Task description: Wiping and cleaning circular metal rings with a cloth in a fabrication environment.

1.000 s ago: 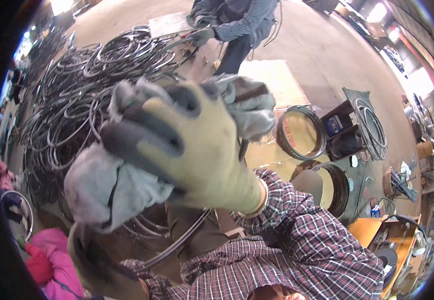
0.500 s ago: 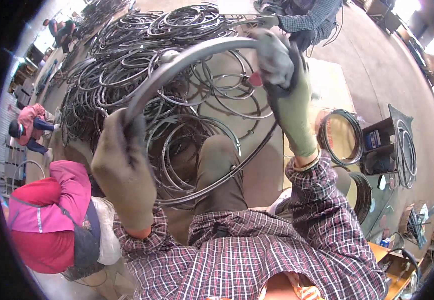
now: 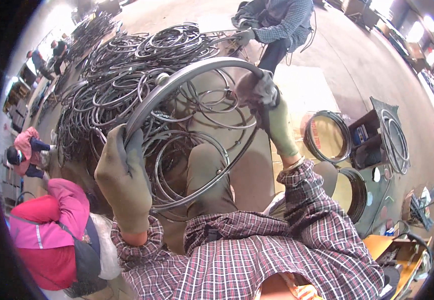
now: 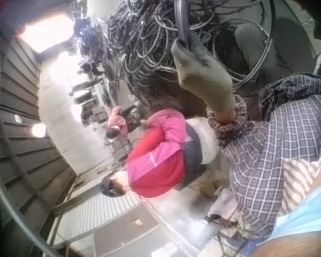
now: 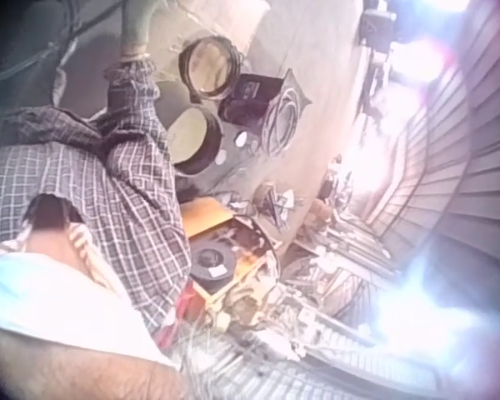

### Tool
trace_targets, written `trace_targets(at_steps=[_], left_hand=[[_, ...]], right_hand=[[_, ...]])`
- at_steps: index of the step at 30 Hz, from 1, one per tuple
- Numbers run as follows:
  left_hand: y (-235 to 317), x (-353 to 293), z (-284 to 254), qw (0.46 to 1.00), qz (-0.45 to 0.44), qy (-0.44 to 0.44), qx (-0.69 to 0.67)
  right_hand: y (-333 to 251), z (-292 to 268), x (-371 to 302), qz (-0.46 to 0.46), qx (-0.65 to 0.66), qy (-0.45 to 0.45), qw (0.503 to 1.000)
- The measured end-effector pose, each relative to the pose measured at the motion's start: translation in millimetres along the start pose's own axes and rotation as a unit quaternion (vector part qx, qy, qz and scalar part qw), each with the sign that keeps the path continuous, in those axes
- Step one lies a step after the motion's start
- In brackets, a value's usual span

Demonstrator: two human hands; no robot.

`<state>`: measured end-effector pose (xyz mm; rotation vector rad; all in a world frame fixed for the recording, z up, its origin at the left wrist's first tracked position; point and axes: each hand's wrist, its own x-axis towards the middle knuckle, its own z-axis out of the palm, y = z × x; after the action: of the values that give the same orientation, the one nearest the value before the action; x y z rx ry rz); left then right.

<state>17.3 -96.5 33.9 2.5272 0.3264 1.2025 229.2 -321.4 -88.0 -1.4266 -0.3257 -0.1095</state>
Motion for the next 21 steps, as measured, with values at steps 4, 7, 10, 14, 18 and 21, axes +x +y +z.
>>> trace_targets(at_steps=[4, 7, 10, 14, 18, 21], left_hand=[[16.4, 5.9, 1.0, 0.999, 0.010, -0.032, 0.005], [26.0, -2.0, 1.8, 0.997, 0.079, 0.000, 0.007], [18.0, -8.3, -0.5, 0.998, 0.014, -0.026, -0.057], [4.5, -17.0, -14.4, 0.995, -0.092, -0.007, -0.047], [-17.4, -23.1, -18.4, 0.993, -0.107, 0.034, -0.033], [-26.5, -26.5, -14.7, 0.992, -0.100, 0.040, -0.065]], right_hand=[[-89.5, 30.1, 5.1, -0.373, -0.332, 0.056, 0.865], [-128.3, 68.6, -16.9, -0.500, -0.464, -0.066, 0.728], [-111.8, 61.4, -5.8, -0.441, -0.366, -0.017, 0.819], [-12.6, 13.2, 4.7, 0.041, -0.018, -0.023, 0.999], [58.2, 11.5, -16.4, 0.022, 0.199, -0.011, 0.980], [73.0, 25.5, -26.4, 0.013, 0.109, 0.059, 0.992]])
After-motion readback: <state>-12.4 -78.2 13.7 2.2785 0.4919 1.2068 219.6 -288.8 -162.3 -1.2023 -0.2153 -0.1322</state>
